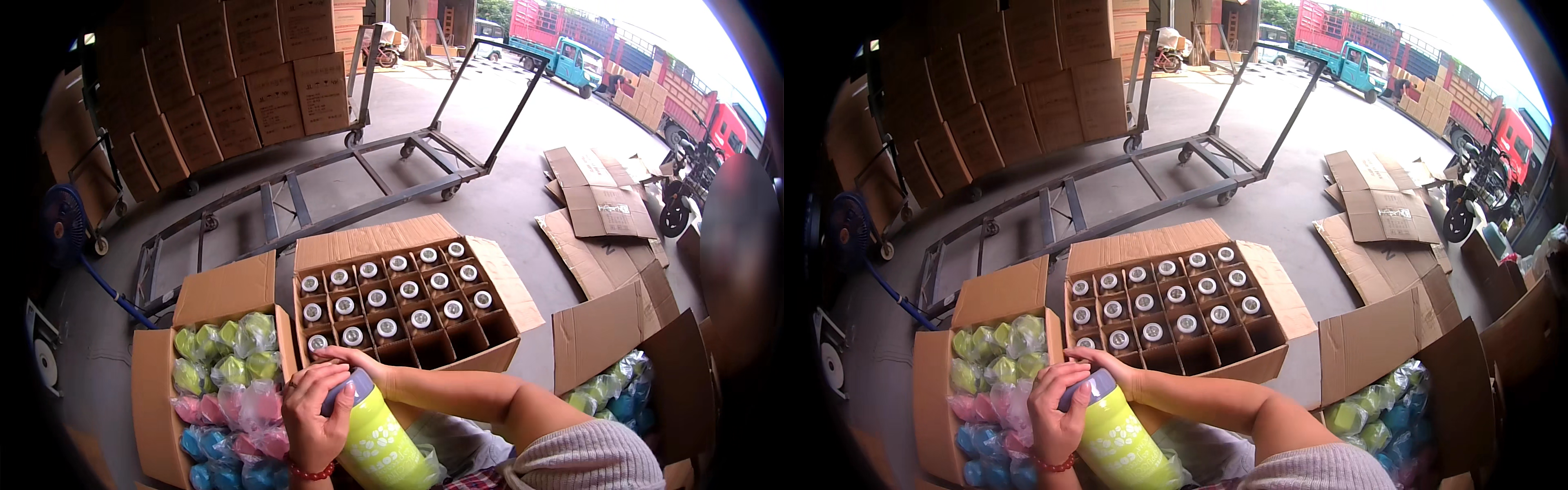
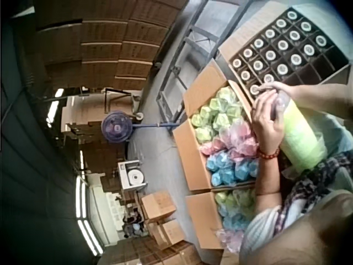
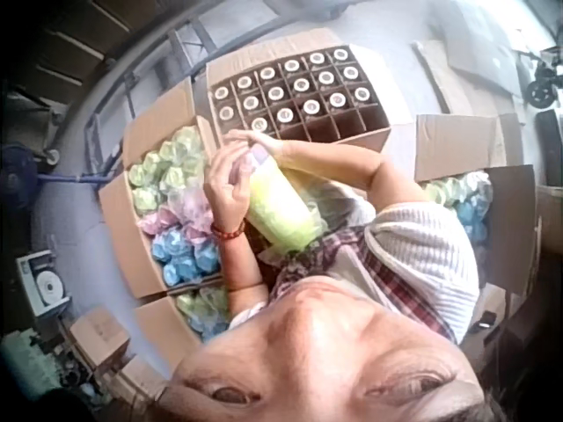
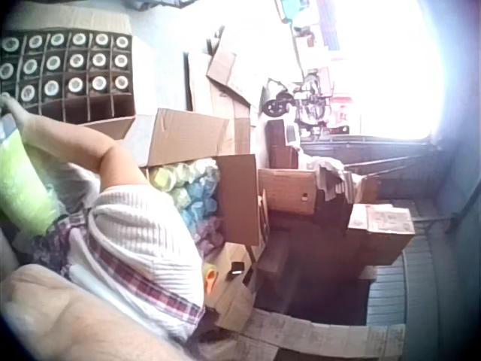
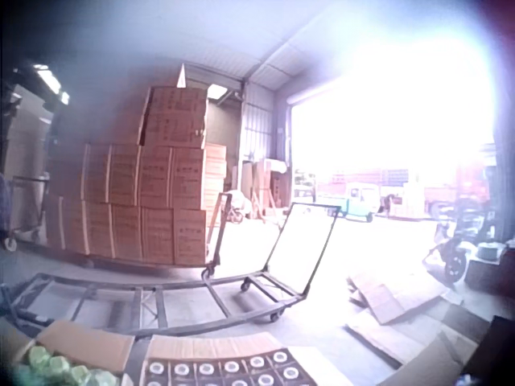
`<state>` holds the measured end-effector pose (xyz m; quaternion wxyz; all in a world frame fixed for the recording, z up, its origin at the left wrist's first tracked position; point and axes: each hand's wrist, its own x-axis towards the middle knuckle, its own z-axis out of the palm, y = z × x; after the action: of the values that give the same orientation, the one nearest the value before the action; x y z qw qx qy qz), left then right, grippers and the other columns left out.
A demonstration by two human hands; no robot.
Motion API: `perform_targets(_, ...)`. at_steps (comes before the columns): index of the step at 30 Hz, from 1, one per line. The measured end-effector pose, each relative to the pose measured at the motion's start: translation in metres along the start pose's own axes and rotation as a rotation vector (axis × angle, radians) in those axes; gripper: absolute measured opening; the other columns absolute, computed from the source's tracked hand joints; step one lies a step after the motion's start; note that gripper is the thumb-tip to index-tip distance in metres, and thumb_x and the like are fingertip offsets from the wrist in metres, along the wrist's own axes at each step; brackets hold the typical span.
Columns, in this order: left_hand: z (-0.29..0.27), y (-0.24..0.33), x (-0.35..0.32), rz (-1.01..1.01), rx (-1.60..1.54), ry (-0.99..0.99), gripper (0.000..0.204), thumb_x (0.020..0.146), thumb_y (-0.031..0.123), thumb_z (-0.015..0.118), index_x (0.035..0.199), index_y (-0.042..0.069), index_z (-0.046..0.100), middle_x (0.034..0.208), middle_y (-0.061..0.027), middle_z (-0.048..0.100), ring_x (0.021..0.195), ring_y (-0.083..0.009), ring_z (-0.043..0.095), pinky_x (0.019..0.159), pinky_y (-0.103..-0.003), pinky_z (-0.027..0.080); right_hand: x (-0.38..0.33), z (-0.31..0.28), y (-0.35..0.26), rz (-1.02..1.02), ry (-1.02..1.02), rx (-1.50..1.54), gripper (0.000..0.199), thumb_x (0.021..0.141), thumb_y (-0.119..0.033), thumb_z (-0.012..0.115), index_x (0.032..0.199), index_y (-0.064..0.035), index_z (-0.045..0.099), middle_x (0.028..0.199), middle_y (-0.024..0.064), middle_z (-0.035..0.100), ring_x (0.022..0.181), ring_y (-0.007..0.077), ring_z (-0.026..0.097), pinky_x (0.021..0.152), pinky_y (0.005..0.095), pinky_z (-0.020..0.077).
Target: The person assembles vacuum flasks by taking a flask body from a plastic bag, inserting a glass liner from a cardboard box, and screwing on a lid. They repeat this process with flasks of different colors, including pink and green, while sitting on the floor.
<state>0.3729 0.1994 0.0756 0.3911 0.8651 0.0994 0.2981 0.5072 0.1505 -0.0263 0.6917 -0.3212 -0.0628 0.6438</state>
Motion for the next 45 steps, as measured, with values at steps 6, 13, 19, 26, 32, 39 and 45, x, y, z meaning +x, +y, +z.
perform_targets(6, 0.011, -0.1, -0.06, -0.07, -1.291, 0.182, 0.027, 0.096, 0.03, 0.053, 0.098, 0.005, 0.062, 0.109, -0.0174, 0.062, 0.129, -0.0394, 0.042, 0.111, -0.053, 0.031, -0.082, 0.061, -0.059, -0.338, -0.178, -1.629, 0.059, 0.1, -0.052, 0.034, 0.102, 0.0009, 0.061, 0.085, 0.0232, 0.061, 0.082, 0.0418, 0.059, 0.078, 0.0449, 0.048)
perform_targets(13, -0.009, -0.011, -0.013, -0.007, -0.143, -0.03, 0.03, 0.093, 0.027, 0.057, 0.101, -0.002, 0.061, 0.108, -0.0145, 0.064, 0.108, -0.0282, 0.057, 0.097, -0.041, 0.042, 0.005, 0.003, -0.002, 0.141, -0.088, -0.054, 0.051, 0.094, -0.05, 0.048, 0.107, -0.0043, 0.065, 0.091, 0.008, 0.067, 0.083, 0.017, 0.064, 0.079, 0.03, 0.0519)
perform_targets(19, -0.009, -0.074, -0.033, 0.036, -0.631, -0.012, 0.032, 0.09, 0.032, 0.061, 0.1, 0.002, 0.065, 0.105, -0.012, 0.064, 0.109, -0.0302, 0.057, 0.098, -0.039, 0.042, -0.033, 0.018, -0.04, -0.018, -0.149, -0.879, 0.058, 0.098, -0.052, 0.038, 0.116, -0.0036, 0.064, 0.1, 0.0095, 0.068, 0.097, 0.0196, 0.062, 0.084, 0.0363, 0.0497)
perform_targets(26, 0.001, -0.089, -0.045, -0.146, -0.9, 0.03, 0.032, 0.097, 0.031, 0.051, 0.103, 0.0, 0.056, 0.11, -0.0162, 0.061, 0.113, -0.0304, 0.054, 0.103, -0.042, 0.038, -0.041, 0.023, -0.052, -0.146, -0.051, -0.995, 0.064, 0.097, -0.054, 0.039, 0.101, 0.0046, 0.064, 0.089, 0.0158, 0.068, 0.085, 0.0276, 0.065, 0.081, 0.0386, 0.0508)
perform_targets(32, -0.002, 0.0, -0.002, 0.067, 0.045, -0.025, 0.022, 0.086, 0.018, 0.064, 0.1, 0.0, 0.065, 0.101, -0.0137, 0.068, 0.097, -0.0303, 0.062, 0.091, -0.041, 0.045, 0.002, 0.006, 0.003, 0.011, 0.016, 0.008, 0.048, 0.096, -0.046, 0.048, 0.123, -0.0076, 0.057, 0.102, 0.0103, 0.064, 0.093, 0.0165, 0.061, 0.086, 0.0317, 0.0503)
perform_targets(39, 0.015, -0.103, -0.059, -0.06, -1.137, 0.219, 0.018, 0.094, 0.02, 0.055, 0.094, 0.003, 0.061, 0.101, -0.0146, 0.067, 0.122, -0.0348, 0.051, 0.105, -0.048, 0.038, -0.088, 0.054, -0.061, -0.252, -0.17, -1.518, 0.062, 0.1, -0.05, 0.035, 0.12, 0.0046, 0.055, 0.108, 0.0235, 0.061, 0.099, 0.0402, 0.06, 0.085, 0.0426, 0.0484)
perform_targets(45, 0.004, -0.088, -0.054, -0.194, -0.803, 0.203, 0.029, 0.097, 0.029, 0.05, 0.09, 0.002, 0.058, 0.108, -0.0161, 0.064, 0.113, -0.0305, 0.056, 0.102, -0.043, 0.04, -0.066, 0.038, -0.06, -0.268, 0.063, -1.357, 0.063, 0.097, -0.054, 0.038, 0.093, 0.0015, 0.068, 0.087, 0.0176, 0.066, 0.084, 0.0317, 0.064, 0.079, 0.0389, 0.0501)
